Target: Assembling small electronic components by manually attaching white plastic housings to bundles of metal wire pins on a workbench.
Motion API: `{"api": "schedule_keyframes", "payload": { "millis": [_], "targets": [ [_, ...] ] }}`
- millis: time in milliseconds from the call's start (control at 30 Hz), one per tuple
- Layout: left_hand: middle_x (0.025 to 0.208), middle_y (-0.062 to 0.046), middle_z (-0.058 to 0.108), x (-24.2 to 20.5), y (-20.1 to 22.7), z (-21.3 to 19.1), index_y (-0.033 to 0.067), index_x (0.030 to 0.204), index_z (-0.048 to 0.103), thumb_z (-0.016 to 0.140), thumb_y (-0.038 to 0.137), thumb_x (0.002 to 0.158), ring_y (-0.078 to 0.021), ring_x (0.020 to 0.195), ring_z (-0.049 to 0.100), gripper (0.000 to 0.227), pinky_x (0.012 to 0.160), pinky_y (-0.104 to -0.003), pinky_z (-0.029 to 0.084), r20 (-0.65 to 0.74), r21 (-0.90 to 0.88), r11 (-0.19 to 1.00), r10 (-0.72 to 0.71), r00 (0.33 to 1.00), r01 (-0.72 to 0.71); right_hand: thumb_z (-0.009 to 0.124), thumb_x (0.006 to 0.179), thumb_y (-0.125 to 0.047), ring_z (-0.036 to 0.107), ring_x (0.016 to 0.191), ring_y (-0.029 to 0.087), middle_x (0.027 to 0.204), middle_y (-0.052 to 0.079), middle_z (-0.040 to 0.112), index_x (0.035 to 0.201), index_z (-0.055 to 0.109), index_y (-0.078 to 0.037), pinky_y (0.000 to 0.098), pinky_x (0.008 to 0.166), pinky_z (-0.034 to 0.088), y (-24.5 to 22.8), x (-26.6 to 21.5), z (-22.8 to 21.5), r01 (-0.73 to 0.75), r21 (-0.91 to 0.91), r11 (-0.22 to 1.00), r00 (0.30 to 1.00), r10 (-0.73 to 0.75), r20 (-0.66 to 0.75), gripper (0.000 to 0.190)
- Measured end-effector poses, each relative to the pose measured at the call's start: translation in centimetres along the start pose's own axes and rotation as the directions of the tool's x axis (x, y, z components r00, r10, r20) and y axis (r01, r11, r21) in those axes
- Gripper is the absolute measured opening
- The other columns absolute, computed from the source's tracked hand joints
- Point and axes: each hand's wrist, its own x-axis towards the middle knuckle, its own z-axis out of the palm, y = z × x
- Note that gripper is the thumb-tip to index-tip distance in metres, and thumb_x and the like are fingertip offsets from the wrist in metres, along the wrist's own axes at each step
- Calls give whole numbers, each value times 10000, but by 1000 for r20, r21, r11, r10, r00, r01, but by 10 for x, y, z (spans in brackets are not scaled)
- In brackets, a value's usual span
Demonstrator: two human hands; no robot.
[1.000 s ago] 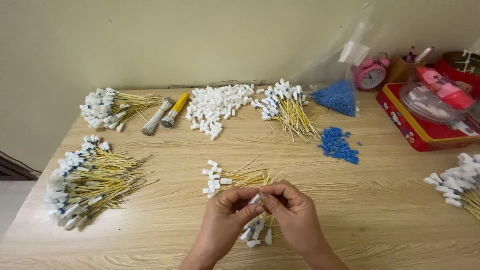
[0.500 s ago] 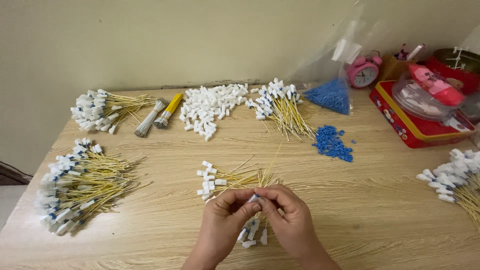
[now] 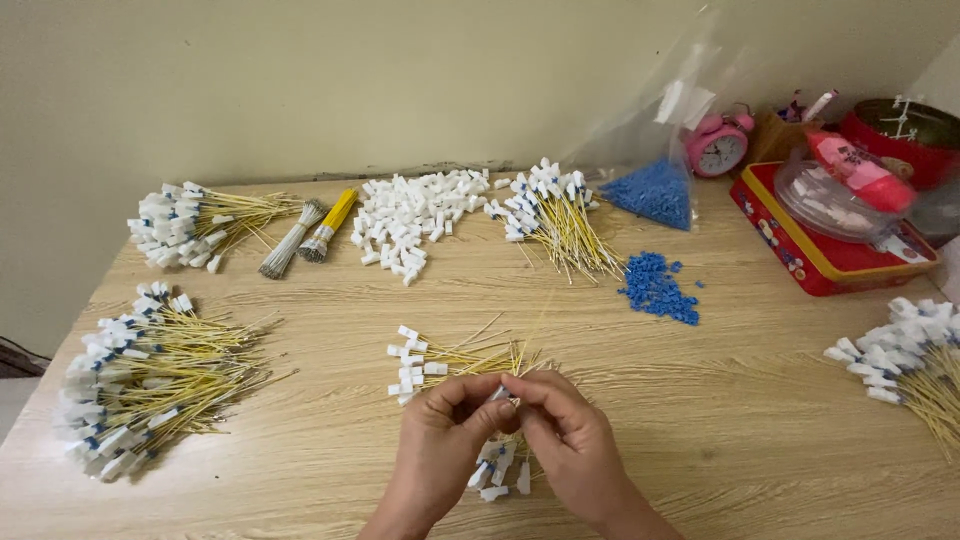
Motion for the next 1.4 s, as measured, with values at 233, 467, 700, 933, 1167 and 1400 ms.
{"api": "schedule_keyframes", "payload": {
  "millis": [233,467,700,933,1167,1400],
  "targets": [
    [933,-137,804,1,-8,-8,-71,1093,752,716,-16,877,-185,848,773,226,793,-325,653,80,-33,999,24,997,-22,556,959,110,675,1021,150,1121,72,649,1252,707,-21,285,896,574,18,-2,-17,120,-18,993,989,-118,85,355],
    [864,-70,777,-3,6,-22,148,1069,821,839,214,787,-206,785,754,290,732,-339,598,109,792,580,173,979,-190,628,945,-129,680,801,139,990,23,713,1201,715,-134,289,715,581,23,64,-96,-294,-488,822,956,263,-133,271],
    [986,-115,769,8,26,-51,93,1059,796,862,219,722,-286,849,743,366,744,-409,592,223,807,452,359,906,-379,672,931,-351,686,954,273,1069,54,709,1067,796,-223,428,826,547,61,110,-156,-263,-930,257,958,-47,-284,225],
    [999,-110,745,74,35,-88,125,1070,793,719,191,883,-305,903,707,212,805,-419,557,63,927,304,446,893,-217,621,967,-362,670,1012,273,1110,59,685,1067,803,-242,443,869,544,71,125,-154,-263,-957,123,965,34,-261,240],
    [1176,-64,670,70,36,-75,188,1090,794,805,286,767,-299,1105,589,337,915,-484,470,251,944,126,330,910,-306,698,918,-321,668,1013,301,1057,90,710,972,783,-142,447,868,544,65,113,-155,-202,-966,164,961,-154,-228,205],
    [1113,-36,670,62,21,-75,187,963,804,784,294,802,-275,1141,564,194,952,-488,428,265,958,18,319,910,-285,769,920,-246,700,805,182,897,76,749,1006,732,-28,324,738,554,36,83,-124,-296,-699,650,939,66,-336,237]
  ]
}}
